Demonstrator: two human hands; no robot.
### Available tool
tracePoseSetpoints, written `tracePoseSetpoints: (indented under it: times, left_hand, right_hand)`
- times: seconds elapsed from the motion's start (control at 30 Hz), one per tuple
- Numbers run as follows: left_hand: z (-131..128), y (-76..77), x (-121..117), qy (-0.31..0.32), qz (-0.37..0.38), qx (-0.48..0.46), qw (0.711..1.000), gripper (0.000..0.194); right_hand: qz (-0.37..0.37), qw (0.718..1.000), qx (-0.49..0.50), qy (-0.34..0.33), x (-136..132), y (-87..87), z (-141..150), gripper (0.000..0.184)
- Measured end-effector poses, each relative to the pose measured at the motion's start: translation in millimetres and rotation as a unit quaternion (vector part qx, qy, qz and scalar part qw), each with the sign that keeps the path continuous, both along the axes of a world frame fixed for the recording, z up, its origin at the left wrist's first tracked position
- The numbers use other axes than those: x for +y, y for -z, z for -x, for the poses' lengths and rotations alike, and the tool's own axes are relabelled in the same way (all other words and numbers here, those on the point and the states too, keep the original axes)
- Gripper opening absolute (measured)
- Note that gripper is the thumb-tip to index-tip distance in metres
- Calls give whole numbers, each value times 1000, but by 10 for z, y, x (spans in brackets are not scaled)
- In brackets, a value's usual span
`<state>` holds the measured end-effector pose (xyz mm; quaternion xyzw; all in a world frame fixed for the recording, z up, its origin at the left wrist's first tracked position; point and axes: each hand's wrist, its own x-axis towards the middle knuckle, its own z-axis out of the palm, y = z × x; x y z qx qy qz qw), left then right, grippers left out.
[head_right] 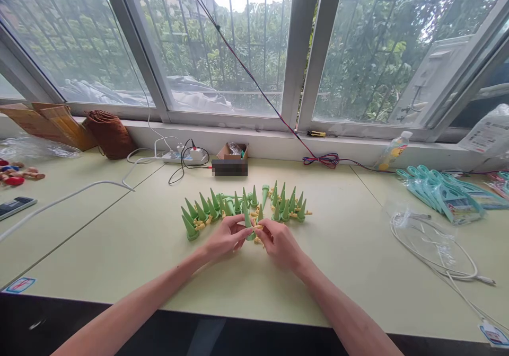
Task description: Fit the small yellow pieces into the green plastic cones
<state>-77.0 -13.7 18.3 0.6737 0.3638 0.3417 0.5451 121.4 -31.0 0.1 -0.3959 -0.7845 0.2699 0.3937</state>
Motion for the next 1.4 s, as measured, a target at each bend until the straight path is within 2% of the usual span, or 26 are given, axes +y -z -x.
tracePoseSetpoints:
  times: [0.33,0.57,1.4]
  left_hand:
    - [10,0,5,-6,5,13,1000,33]
    - [14,7,9,-8,6,19,1000,33]
    - [17,16,30,-3,37,-4,999,37]
  right_hand:
    - [-2,1000,6,-11,-4,-19,3,9]
    - [-8,1000,6,-10,17,27,-1,11]
    - [-7,1000,1,2,15,6,-6,17]
